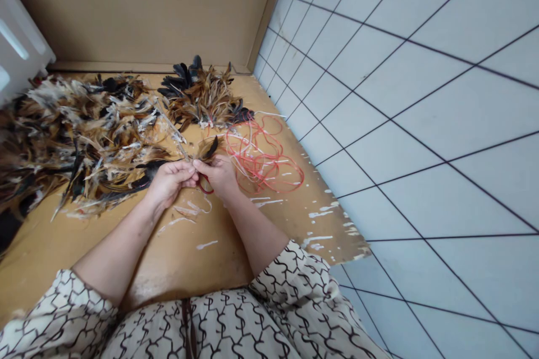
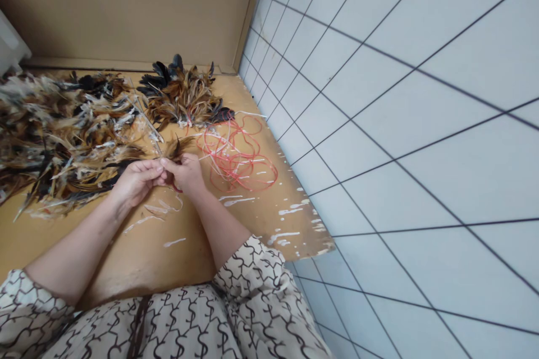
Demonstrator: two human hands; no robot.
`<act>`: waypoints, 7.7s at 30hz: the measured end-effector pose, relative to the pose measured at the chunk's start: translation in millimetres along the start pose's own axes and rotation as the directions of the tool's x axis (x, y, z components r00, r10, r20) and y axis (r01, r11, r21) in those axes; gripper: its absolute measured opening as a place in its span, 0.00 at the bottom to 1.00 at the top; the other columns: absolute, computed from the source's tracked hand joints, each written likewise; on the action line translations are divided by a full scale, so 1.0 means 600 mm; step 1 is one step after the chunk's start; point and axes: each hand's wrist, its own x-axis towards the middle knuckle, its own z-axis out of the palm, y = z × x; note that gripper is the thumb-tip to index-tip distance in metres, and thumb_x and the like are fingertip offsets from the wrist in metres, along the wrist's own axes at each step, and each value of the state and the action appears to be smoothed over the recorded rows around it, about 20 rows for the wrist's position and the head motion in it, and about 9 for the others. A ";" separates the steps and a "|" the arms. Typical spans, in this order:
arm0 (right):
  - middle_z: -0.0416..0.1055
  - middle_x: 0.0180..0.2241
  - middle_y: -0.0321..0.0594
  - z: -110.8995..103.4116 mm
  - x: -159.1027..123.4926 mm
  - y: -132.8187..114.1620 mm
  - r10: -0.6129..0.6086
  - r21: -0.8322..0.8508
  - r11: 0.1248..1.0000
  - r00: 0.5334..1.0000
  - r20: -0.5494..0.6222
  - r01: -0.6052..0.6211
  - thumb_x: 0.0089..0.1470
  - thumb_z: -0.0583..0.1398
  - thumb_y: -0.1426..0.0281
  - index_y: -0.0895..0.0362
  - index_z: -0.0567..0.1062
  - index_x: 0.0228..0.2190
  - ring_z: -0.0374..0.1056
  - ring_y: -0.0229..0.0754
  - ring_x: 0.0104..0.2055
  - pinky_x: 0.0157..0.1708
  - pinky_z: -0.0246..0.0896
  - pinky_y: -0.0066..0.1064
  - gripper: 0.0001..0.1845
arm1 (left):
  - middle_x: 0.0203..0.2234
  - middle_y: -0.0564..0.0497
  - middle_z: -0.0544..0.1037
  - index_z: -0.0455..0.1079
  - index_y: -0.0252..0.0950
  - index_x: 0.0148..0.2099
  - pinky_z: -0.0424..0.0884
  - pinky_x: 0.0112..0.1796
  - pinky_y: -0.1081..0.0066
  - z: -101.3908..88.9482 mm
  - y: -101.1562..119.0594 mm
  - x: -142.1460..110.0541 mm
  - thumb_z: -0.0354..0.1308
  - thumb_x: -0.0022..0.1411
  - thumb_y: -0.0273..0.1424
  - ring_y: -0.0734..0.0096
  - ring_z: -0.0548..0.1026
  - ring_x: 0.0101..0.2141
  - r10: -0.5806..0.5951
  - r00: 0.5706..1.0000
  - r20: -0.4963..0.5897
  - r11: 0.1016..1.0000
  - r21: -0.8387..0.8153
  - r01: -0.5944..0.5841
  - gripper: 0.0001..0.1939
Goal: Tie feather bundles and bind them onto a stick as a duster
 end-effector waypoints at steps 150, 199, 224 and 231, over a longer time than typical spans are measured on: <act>0.61 0.17 0.31 -0.058 -0.025 -0.036 -0.239 -0.777 0.489 0.918 0.317 0.396 0.53 0.52 0.69 0.58 0.71 0.23 0.55 0.31 0.20 0.23 0.48 0.23 0.11 | 0.18 0.51 0.73 0.70 0.31 0.21 0.71 0.28 0.77 -0.005 0.020 -0.024 0.56 0.46 0.17 0.77 0.72 0.23 0.018 0.968 -0.250 0.919 -0.378 -0.115 0.07; 0.73 0.36 0.46 -0.149 0.020 -0.091 -0.199 -0.996 0.088 0.980 -0.019 -0.002 0.53 0.53 0.68 0.60 0.75 0.34 0.67 0.42 0.39 0.35 0.57 0.29 0.13 | 0.13 0.54 0.69 0.66 0.31 0.18 0.54 0.14 0.82 -0.019 0.027 -0.022 0.59 0.35 0.22 0.84 0.61 0.13 0.308 0.853 -0.422 0.923 -0.085 -0.375 0.05; 0.60 0.15 0.28 -0.210 0.039 -0.104 -0.435 -0.512 0.849 0.720 -0.541 0.128 0.41 0.54 0.70 0.57 0.64 0.22 0.55 0.32 0.18 0.20 0.51 0.25 0.02 | 0.17 0.52 0.75 0.67 0.33 0.20 0.65 0.17 0.81 -0.014 0.022 -0.023 0.63 0.36 0.26 0.78 0.70 0.18 0.274 0.873 -0.403 0.952 -0.018 -0.307 0.07; 0.57 0.15 0.27 -0.234 0.042 -0.098 -0.447 -0.379 0.890 0.642 -0.622 0.253 0.44 0.54 0.65 0.55 0.60 0.22 0.53 0.31 0.17 0.21 0.51 0.24 0.07 | 0.16 0.52 0.75 0.67 0.32 0.19 0.66 0.19 0.82 -0.008 0.024 -0.028 0.65 0.36 0.26 0.80 0.70 0.17 0.266 0.885 -0.382 0.954 -0.026 -0.297 0.08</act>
